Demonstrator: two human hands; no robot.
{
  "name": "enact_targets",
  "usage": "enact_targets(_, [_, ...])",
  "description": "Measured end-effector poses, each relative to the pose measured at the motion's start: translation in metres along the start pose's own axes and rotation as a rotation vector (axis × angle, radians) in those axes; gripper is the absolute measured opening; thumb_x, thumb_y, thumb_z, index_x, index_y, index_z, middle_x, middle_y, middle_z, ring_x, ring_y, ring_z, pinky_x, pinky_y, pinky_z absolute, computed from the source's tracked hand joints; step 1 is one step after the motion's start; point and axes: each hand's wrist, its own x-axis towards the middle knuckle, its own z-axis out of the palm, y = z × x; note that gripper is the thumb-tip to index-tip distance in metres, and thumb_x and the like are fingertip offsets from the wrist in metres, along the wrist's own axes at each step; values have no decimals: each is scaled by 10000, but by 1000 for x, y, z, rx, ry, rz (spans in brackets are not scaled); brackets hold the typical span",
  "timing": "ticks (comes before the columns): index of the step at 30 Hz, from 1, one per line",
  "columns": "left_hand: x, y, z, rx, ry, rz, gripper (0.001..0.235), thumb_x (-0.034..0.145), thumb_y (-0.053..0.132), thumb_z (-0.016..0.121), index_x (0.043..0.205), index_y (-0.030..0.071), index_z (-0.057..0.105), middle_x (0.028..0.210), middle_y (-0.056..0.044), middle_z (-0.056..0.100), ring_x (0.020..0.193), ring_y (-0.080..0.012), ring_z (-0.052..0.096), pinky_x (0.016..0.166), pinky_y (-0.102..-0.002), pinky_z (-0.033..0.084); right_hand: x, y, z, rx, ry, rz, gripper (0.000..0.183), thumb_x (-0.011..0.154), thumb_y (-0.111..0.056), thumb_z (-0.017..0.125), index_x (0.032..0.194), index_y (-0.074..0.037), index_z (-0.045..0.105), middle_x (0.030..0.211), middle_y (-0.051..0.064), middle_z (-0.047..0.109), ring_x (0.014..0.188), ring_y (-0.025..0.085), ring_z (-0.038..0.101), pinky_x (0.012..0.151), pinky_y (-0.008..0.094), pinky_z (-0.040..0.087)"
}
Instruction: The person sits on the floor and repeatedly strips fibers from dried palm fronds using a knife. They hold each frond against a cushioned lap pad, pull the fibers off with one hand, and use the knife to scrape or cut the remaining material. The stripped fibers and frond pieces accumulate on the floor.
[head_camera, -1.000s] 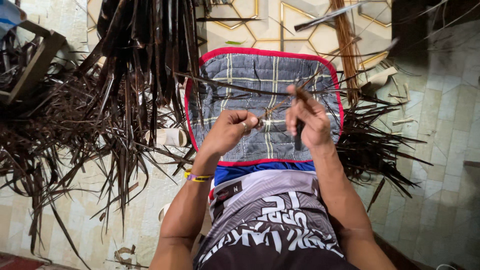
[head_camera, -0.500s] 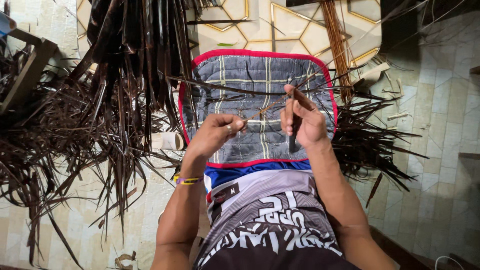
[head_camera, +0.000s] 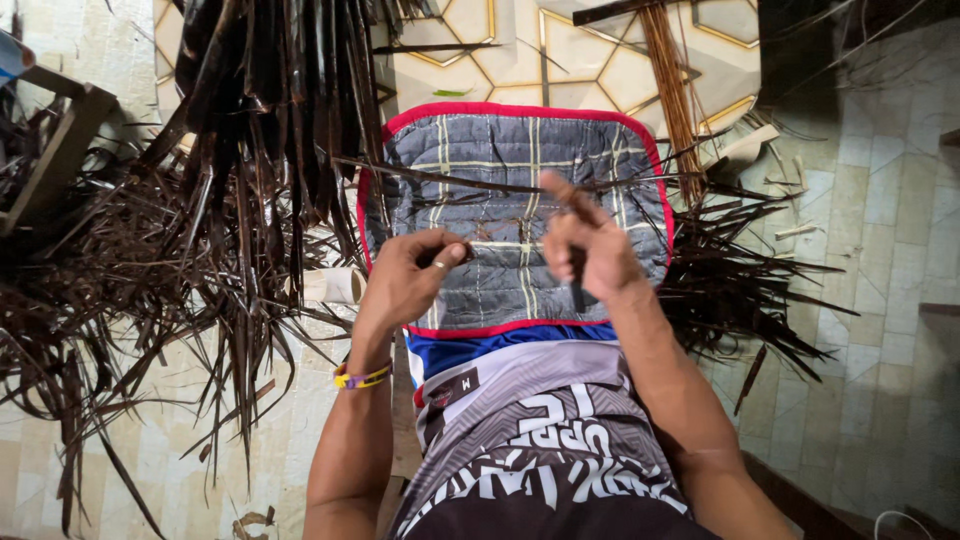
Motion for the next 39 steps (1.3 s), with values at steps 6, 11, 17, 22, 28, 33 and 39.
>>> enact_targets(6, [-10, 20, -10, -101, -48, 13, 158, 1107, 183, 792, 1085, 120, 935, 736, -66, 703, 767, -173, 578, 717, -353, 521, 0, 14, -18, 115, -25, -35, 516, 1191, -202, 593, 1704, -176, 637, 696, 135, 644, 586, 242, 667, 467, 307, 627])
enact_targets(11, [-16, -7, -20, -150, -63, 13, 155, 1108, 163, 798, 1034, 100, 918, 722, -46, 668, 745, -168, 571, 702, -336, 484, -2, 1, -41, 130, 1, -59, 516, 1220, -264, 575, 1728, -183, 622, 737, 88, 702, 619, 203, 708, 484, 284, 635])
enact_targets(17, [-29, -13, -39, -157, -66, 6, 144, 1110, 126, 800, 1048, 71, 918, 703, -37, 652, 726, -155, 528, 691, -329, 461, -2, -2, -40, 163, -4, -70, 498, 1231, -251, 561, 1717, -165, 627, 762, 114, 681, 644, 231, 698, 512, 310, 648])
enact_targets(22, [-31, -18, -54, -112, -58, 37, 138, 1104, 136, 811, 1054, 91, 932, 679, -13, 634, 691, -125, 511, 664, -302, 448, 1, 0, -48, 158, 0, -54, 479, 1222, -231, 576, 1684, -133, 653, 738, 147, 647, 620, 275, 677, 491, 347, 651])
enact_targets(28, [-49, -40, -86, -78, -10, 6, 132, 1075, 166, 850, 1035, 74, 936, 644, -70, 642, 658, -164, 502, 633, -349, 431, -5, -23, -67, 247, 45, -77, 454, 1254, -353, 569, 1665, -204, 688, 777, 97, 676, 684, 237, 696, 539, 303, 634])
enact_targets(33, [-65, -55, -110, -94, 46, -20, 115, 1066, 89, 844, 1090, 75, 956, 774, -92, 741, 792, -169, 583, 752, -353, 489, -7, -30, -91, 324, 80, -140, 463, 1277, -348, 533, 1697, -212, 673, 784, 69, 738, 695, 243, 752, 534, 326, 655])
enact_targets(39, [-79, -93, -130, -248, 208, -116, 103, 1113, 97, 819, 1145, 37, 896, 1038, -149, 839, 943, -209, 669, 933, -391, 527, -21, -48, -130, 283, 172, -202, 426, 1274, -422, 592, 1668, -324, 722, 818, 60, 754, 754, 232, 743, 614, 335, 653])
